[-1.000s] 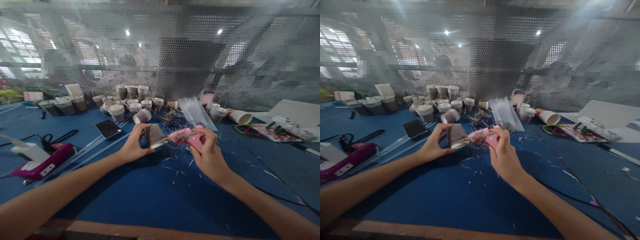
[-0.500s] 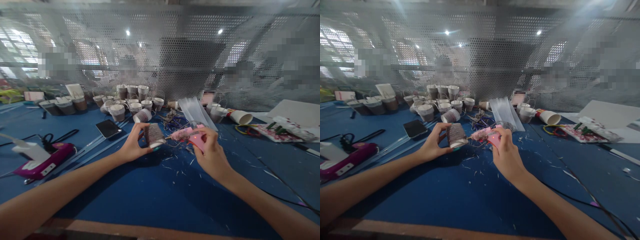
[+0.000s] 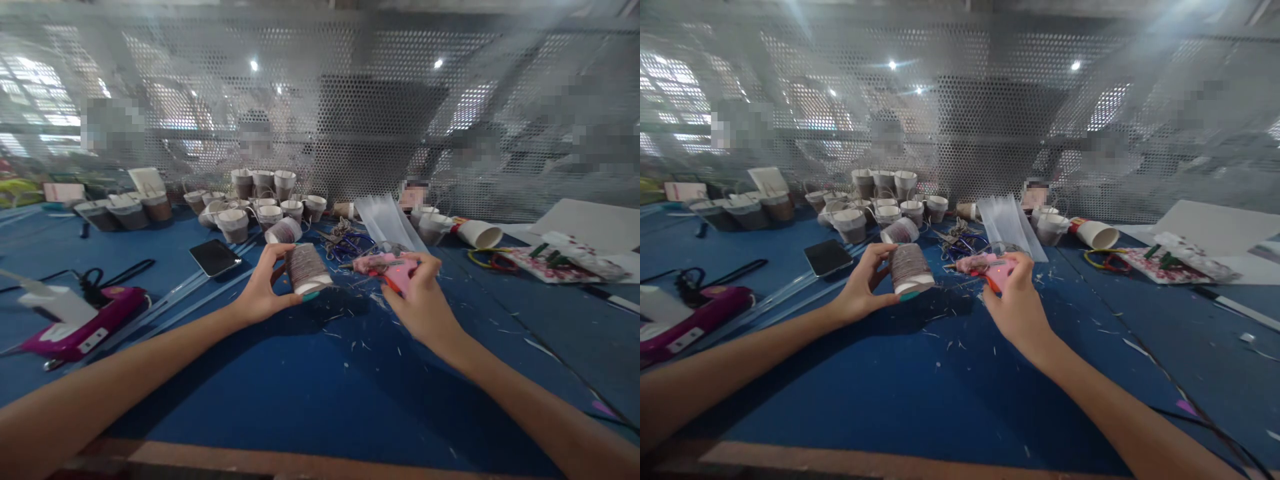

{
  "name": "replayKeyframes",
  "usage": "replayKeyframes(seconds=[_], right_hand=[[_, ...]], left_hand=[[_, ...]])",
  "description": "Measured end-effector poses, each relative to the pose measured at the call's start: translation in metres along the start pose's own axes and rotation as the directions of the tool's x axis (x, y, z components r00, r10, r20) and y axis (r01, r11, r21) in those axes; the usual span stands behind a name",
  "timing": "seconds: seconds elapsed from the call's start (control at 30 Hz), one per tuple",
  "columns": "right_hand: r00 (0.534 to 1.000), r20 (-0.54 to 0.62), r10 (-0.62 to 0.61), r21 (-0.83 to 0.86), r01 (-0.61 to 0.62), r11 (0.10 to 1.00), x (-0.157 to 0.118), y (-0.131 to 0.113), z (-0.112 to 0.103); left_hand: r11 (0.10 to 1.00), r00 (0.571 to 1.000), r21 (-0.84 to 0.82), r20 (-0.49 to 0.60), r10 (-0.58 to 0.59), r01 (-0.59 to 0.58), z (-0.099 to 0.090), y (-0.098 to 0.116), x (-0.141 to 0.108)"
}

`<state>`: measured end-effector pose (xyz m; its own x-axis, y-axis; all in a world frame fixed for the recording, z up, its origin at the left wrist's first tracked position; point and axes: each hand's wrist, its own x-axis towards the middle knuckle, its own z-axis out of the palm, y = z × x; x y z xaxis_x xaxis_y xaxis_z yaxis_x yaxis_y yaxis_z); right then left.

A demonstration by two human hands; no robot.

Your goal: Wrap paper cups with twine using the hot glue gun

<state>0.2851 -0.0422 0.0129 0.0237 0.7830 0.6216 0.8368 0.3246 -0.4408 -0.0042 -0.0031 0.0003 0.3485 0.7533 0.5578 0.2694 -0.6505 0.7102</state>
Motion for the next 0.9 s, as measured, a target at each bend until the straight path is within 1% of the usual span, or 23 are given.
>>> replayKeyframes(seconds=[0.1,0.23,0.33,0.43,0.53,0.6,0.67,0.73,0.8,0.83,0.87,0.9], right_hand=[[0.986,0.020,0.163,0.027,-0.164,0.986,0.006,0.014,0.008],[0.970,0.061,0.237,0.023,-0.239,0.971,0.014,0.022,0.011],[0.945,0.094,0.313,-0.039,-0.310,0.950,0.018,0.021,0.001],[0.933,0.059,0.356,-0.194,-0.339,0.920,0.021,0.029,-0.012],[0.942,-0.037,0.334,-0.320,-0.328,0.889,0.021,0.052,-0.013],[0.946,-0.115,0.304,-0.352,-0.325,0.878,0.018,0.067,-0.008],[0.943,-0.180,0.281,-0.373,-0.330,0.867,0.015,0.073,-0.004],[0.945,-0.196,0.264,-0.409,-0.323,0.854,0.013,0.064,-0.005],[0.964,-0.152,0.219,-0.437,-0.264,0.860,0.013,0.042,-0.011],[0.980,-0.124,0.155,-0.431,-0.194,0.881,0.012,0.029,-0.015],[0.990,-0.121,0.076,-0.397,-0.118,0.910,0.012,0.015,-0.019],[0.997,-0.077,-0.023,-0.316,-0.003,0.949,0.010,0.002,-0.022]], left_hand=[[1.000,0.998,0.016,0.059,-0.005,0.004,-0.001,0.002,0.000],[0.999,0.991,-0.001,0.129,0.039,-0.039,-0.001,0.003,-0.001],[0.998,0.993,0.032,0.107,0.052,-0.056,0.000,0.004,-0.001],[0.990,0.999,0.132,0.034,0.043,-0.047,0.001,0.004,0.001],[0.981,0.998,0.191,-0.056,0.027,-0.015,0.002,0.004,0.003],[0.980,0.994,0.197,-0.110,0.025,-0.003,0.002,0.004,0.003],[0.980,0.989,0.199,-0.143,0.039,-0.010,0.003,0.003,0.003],[0.981,0.988,0.193,-0.145,0.054,-0.025,0.003,0.003,0.003],[0.981,0.991,0.188,-0.120,0.060,-0.037,0.003,0.004,0.002],[0.981,0.993,0.190,-0.104,0.059,-0.039,0.003,0.004,0.002],[0.980,0.995,0.194,-0.086,0.055,-0.037,0.002,0.005,0.002],[0.979,0.996,0.201,-0.070,0.049,-0.034,0.002,0.006,0.002]])
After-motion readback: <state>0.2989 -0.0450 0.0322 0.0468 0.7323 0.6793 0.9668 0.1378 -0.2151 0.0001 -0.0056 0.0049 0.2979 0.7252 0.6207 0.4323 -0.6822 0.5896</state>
